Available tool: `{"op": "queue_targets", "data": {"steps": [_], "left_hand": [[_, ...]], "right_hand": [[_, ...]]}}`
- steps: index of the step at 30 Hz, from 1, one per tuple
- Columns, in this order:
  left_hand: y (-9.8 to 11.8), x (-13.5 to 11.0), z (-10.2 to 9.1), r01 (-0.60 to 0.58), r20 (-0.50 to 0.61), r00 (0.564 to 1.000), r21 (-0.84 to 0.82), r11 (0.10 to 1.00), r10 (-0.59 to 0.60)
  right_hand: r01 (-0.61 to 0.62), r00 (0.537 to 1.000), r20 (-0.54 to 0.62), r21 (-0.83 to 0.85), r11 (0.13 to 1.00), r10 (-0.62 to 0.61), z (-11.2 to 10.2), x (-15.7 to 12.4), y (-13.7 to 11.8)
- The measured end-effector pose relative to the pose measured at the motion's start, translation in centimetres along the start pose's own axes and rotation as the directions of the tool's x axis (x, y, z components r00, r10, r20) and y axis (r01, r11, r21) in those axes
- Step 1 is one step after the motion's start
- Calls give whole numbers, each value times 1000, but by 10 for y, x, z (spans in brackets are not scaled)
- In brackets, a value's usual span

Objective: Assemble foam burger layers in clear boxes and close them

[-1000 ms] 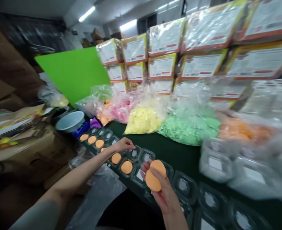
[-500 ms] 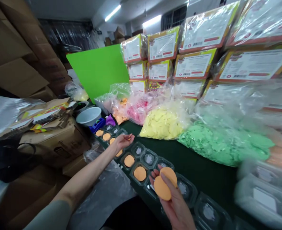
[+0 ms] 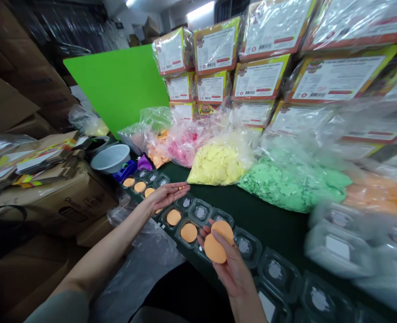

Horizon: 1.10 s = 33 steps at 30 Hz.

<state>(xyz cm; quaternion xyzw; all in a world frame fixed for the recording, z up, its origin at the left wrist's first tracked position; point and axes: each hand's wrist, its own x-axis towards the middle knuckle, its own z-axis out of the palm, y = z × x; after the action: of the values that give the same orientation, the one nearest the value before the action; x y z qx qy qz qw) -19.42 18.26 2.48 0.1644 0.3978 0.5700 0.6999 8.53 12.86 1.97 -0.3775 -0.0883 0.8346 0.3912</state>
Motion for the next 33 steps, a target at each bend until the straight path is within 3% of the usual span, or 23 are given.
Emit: {"op": "queue_targets", "data": {"steps": [12,23,29,33], "left_hand": [[-13,-4,16,-96,-51,992,258,961,113],[-21,3,19,-35,-152,986,165,986,61],[-16,1,29,-69,-122,989,143,987,86],[-15,-3,37,-59,-110,991,182,981,80]], "right_hand": [[42,999,25,9,999,-43,-1,-7,2],[-3,1000,25,19,1000,3,-1,-10,0],[15,990,137,30,999,-19,0,0,-1],[27,991,124,113,993,-41,-4,-4,-2]]}}
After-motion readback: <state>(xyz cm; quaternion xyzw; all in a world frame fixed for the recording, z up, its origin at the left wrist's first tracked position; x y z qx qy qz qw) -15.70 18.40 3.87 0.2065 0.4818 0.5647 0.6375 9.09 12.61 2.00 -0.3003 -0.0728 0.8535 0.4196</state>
